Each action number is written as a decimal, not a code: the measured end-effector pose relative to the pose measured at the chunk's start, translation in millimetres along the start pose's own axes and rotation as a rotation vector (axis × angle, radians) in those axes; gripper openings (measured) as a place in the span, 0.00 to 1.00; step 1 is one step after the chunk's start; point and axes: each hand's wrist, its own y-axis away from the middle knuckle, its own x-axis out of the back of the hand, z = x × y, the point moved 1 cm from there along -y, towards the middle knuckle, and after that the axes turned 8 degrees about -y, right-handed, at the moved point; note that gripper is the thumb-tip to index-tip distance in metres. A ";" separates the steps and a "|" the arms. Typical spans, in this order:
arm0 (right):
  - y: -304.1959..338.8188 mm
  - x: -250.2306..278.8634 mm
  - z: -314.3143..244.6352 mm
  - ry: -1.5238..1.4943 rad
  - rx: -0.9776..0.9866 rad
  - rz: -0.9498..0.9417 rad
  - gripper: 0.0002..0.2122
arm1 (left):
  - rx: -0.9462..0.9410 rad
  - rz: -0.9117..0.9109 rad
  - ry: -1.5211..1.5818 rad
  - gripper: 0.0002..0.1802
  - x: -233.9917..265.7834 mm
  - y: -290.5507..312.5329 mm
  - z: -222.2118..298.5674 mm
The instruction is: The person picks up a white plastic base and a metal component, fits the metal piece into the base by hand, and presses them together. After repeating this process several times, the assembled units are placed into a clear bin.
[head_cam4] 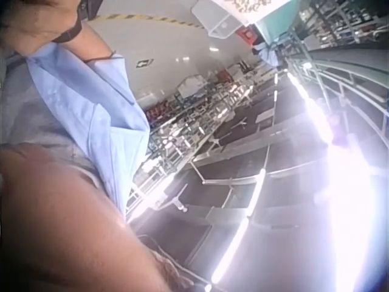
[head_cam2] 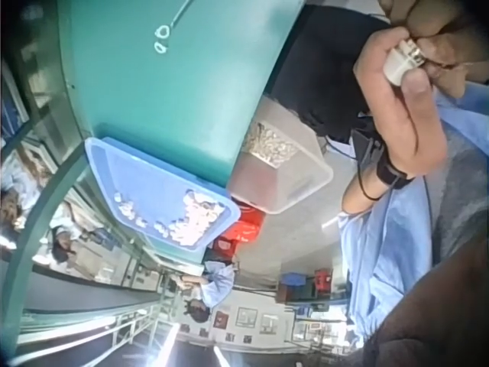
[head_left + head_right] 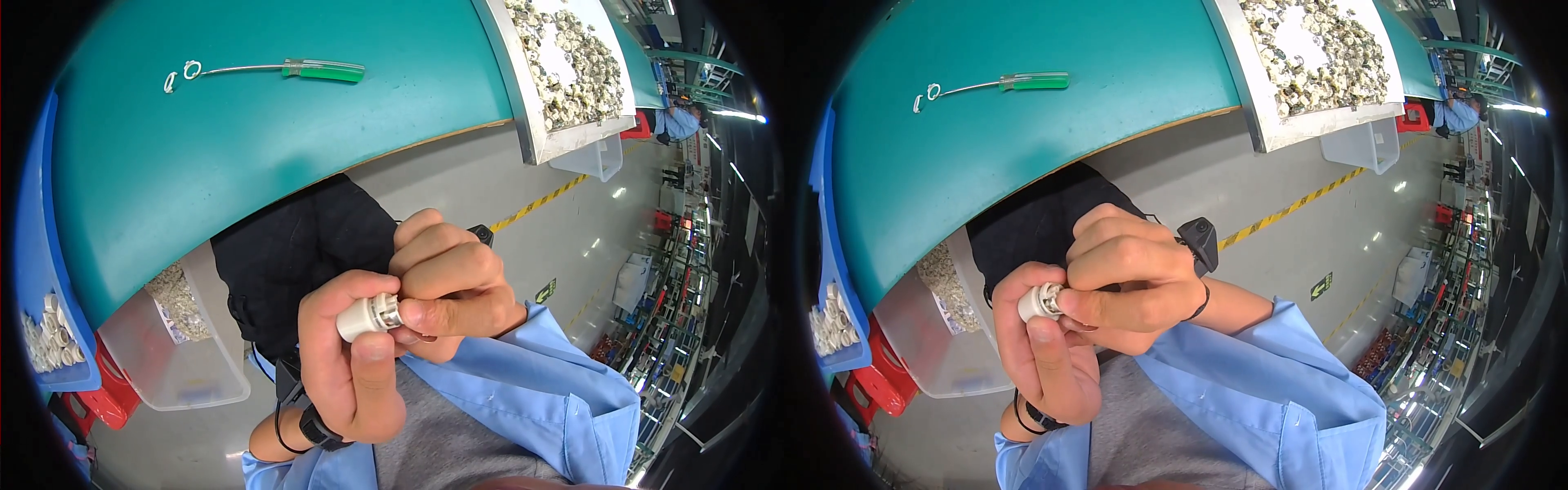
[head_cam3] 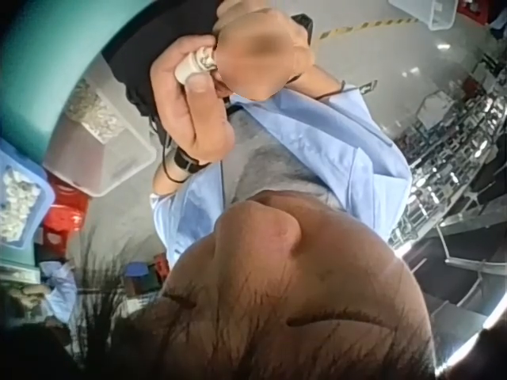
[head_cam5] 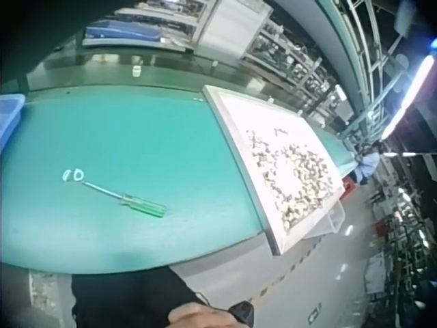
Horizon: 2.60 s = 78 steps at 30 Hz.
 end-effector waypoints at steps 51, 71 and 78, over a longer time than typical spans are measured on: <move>0.4 11.5 8.7 0.432 -0.174 -0.187 0.12 | 0.303 0.041 0.138 0.23 3.7 -13.5 -26.5; 40.5 -28.6 54.7 0.146 -0.546 -0.025 0.22 | 0.219 0.057 0.114 0.22 44.9 -41.1 -60.7; 40.6 -25.4 58.6 0.098 -0.582 -0.050 0.21 | 0.251 0.165 0.140 0.22 36.3 -41.5 -63.6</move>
